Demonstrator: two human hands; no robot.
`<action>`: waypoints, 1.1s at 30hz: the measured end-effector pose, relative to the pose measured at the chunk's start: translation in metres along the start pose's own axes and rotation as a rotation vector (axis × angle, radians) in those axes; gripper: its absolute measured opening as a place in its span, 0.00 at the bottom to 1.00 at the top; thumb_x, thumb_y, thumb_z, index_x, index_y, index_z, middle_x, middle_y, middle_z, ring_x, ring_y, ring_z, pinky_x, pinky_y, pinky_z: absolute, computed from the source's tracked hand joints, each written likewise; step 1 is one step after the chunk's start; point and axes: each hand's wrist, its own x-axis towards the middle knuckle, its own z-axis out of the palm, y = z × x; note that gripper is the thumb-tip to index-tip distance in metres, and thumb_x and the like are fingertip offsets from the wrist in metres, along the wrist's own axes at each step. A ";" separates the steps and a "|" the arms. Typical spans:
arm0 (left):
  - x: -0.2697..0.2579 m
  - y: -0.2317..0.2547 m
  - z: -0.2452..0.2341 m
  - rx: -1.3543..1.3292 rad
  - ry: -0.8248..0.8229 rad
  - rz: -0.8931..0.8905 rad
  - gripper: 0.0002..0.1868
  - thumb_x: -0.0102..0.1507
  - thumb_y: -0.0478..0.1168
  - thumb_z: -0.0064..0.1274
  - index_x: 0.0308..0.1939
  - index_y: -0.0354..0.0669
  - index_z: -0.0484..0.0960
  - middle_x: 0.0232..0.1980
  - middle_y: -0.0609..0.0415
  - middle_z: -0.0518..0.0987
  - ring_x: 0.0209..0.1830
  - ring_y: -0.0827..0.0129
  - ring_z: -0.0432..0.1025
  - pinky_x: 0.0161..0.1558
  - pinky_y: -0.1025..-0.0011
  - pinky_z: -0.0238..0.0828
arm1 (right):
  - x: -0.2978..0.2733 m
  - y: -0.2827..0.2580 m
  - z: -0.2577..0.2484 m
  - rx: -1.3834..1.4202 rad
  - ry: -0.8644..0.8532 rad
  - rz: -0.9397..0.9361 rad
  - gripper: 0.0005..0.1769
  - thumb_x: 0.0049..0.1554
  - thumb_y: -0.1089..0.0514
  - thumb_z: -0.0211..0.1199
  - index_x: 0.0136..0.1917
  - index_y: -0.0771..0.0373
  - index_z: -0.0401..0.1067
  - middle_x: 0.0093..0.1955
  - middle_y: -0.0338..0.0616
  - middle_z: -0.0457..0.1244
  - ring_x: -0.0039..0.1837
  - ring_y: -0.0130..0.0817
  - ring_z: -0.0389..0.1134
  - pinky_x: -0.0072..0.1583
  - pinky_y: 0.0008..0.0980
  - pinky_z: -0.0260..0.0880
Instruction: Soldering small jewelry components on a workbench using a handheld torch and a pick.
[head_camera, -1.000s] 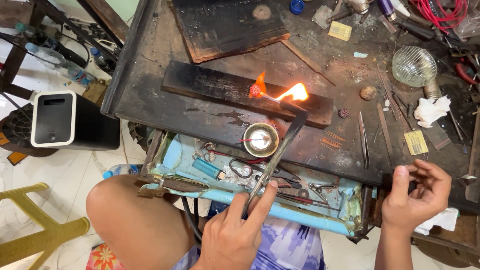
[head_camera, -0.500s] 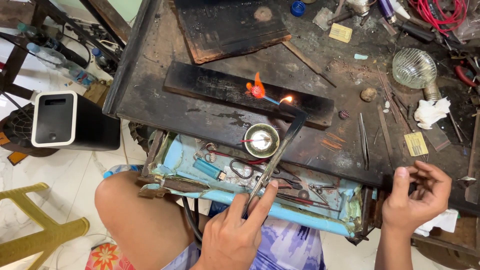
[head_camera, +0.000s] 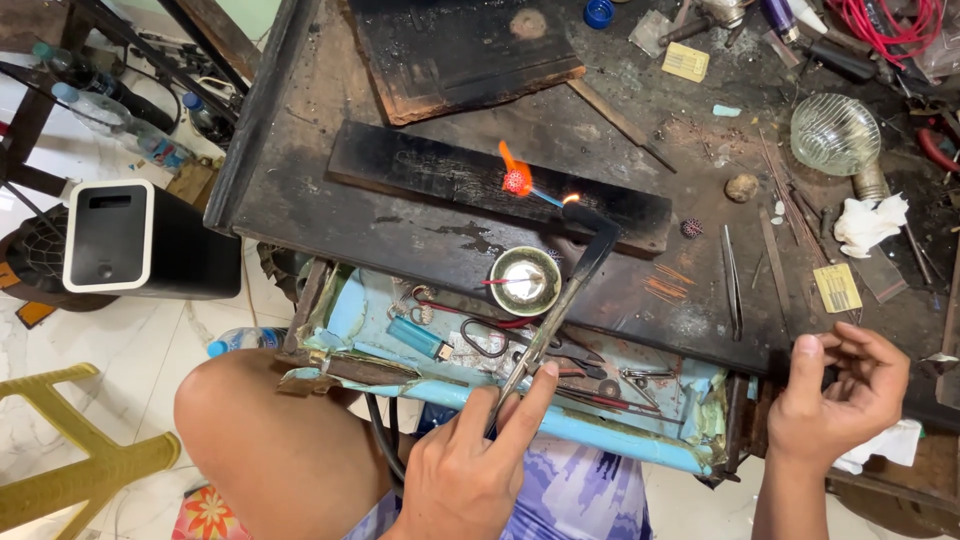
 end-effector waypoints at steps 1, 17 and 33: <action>0.001 0.000 -0.001 0.001 0.000 -0.001 0.24 0.70 0.31 0.49 0.67 0.59 0.79 0.34 0.58 0.67 0.12 0.73 0.47 0.13 0.72 0.50 | 0.000 0.000 0.000 0.001 -0.001 0.000 0.14 0.73 0.61 0.64 0.66 0.73 0.66 0.54 0.57 0.63 0.55 0.41 0.65 0.54 0.33 0.59; -0.001 -0.002 0.003 0.001 -0.007 -0.018 0.23 0.69 0.32 0.50 0.66 0.60 0.80 0.35 0.57 0.68 0.11 0.71 0.50 0.13 0.71 0.53 | 0.000 0.000 0.000 -0.021 0.002 0.001 0.15 0.73 0.61 0.65 0.66 0.72 0.67 0.55 0.56 0.64 0.55 0.40 0.66 0.52 0.32 0.57; 0.069 -0.194 -0.086 -0.250 0.632 -0.325 0.17 0.83 0.26 0.30 0.74 0.14 0.63 0.33 0.32 0.69 0.14 0.58 0.62 0.16 0.67 0.51 | 0.004 -0.014 0.007 0.011 0.020 0.017 0.12 0.69 0.70 0.64 0.64 0.75 0.67 0.56 0.59 0.63 0.55 0.42 0.64 0.60 0.35 0.65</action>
